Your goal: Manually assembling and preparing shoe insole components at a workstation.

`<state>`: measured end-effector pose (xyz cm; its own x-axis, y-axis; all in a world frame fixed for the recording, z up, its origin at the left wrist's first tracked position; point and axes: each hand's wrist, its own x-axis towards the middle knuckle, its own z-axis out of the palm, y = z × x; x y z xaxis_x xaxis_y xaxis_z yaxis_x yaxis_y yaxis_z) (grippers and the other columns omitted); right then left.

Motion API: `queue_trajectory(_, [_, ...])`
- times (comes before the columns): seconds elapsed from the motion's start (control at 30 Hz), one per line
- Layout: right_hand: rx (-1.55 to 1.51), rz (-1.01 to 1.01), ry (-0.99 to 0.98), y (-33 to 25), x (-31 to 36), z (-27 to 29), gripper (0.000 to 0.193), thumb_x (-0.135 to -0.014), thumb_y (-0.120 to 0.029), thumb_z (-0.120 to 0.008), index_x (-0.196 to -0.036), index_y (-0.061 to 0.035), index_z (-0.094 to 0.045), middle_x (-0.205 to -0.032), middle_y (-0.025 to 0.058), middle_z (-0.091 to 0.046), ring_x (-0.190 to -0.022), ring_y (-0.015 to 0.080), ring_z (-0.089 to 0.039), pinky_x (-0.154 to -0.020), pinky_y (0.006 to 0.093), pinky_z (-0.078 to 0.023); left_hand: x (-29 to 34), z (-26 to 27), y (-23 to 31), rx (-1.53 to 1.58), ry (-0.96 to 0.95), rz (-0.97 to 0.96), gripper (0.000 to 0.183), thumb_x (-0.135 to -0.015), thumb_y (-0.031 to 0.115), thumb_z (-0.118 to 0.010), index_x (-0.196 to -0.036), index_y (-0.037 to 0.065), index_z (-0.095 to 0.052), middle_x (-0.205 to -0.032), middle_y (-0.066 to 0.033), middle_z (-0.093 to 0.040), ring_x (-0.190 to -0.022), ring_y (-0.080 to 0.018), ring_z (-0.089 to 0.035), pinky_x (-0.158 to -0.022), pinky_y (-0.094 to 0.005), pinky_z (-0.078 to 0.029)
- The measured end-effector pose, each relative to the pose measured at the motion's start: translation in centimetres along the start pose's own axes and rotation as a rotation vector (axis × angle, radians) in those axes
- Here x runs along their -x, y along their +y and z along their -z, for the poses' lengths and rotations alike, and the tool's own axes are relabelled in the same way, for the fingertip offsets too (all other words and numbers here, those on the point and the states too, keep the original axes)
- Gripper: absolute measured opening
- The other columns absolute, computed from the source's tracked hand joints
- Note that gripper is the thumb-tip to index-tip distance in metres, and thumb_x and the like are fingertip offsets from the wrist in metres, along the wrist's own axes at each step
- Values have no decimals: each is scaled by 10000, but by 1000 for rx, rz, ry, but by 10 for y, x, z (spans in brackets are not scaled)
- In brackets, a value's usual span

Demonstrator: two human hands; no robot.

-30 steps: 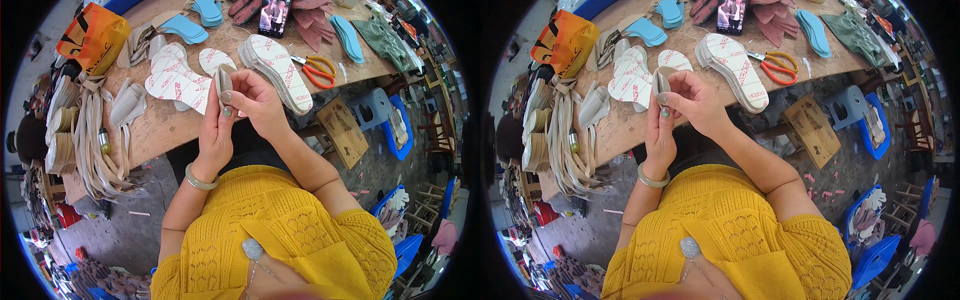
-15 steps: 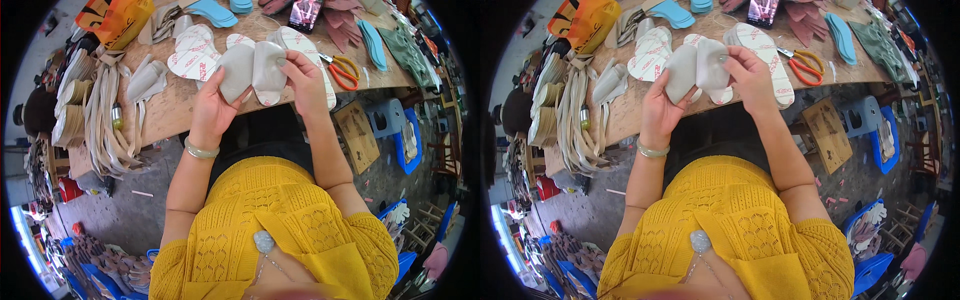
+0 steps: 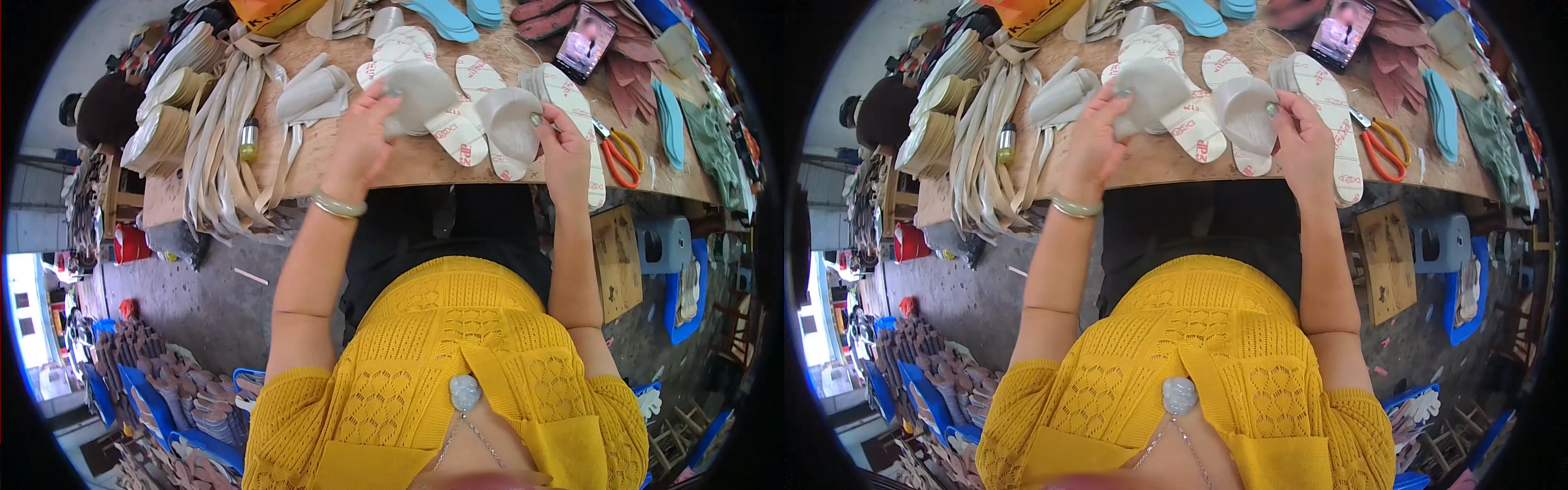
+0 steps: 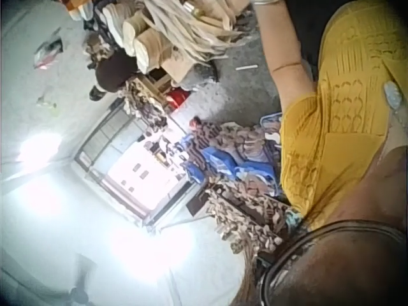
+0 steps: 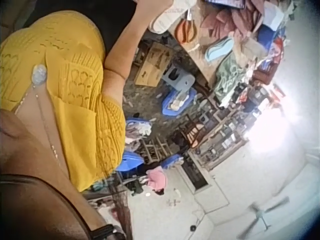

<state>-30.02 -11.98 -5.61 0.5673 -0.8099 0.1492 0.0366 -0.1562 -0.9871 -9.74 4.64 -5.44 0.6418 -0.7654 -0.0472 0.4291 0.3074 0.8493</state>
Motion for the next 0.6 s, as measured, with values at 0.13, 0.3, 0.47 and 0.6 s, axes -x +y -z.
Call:
queue_trajectory(0.13, [1,42,-54,0,-2,-8,207,-935,-52,-521,-1107,-5,-627,-829,-21,-592,-696,38,-519,-590,201,-436,-21,69,46,-300,95,-164,337,-884,41,-538,-1220,29,-559,-1059,-52,-639,-969,-147,-606,-868,-300,-494])
queue_trajectory(0.3, [18,62,-175,-4,-1,-10,214,-930,-47,-524,-1114,-5,-626,-839,-18,-595,-705,36,-522,-617,202,-438,-39,129,78,-1497,266,-467,399,-823,54,-602,-1219,37,-560,-1051,-136,-612,-1009,-275,-592,-880,-384,-472])
queue_trajectory(0.47, [-192,-90,-203,-9,3,-15,234,-910,-32,-539,-1125,0,-626,-876,-17,-619,-723,38,-543,-632,199,-447,-24,67,45,-950,82,-373,539,-853,152,-665,-1332,33,-447,-1102,-96,-597,-1010,-203,-587,-901,-332,-449])
queue_trajectory(0.6, [-266,-27,-317,-15,3,-18,220,-897,-27,-551,-1094,1,-643,-903,-12,-641,-738,45,-563,-645,203,-458,20,-38,32,-442,-305,-25,497,-894,164,-648,-1329,17,-459,-1127,-46,-591,-996,-124,-571,-884,-277,-454])
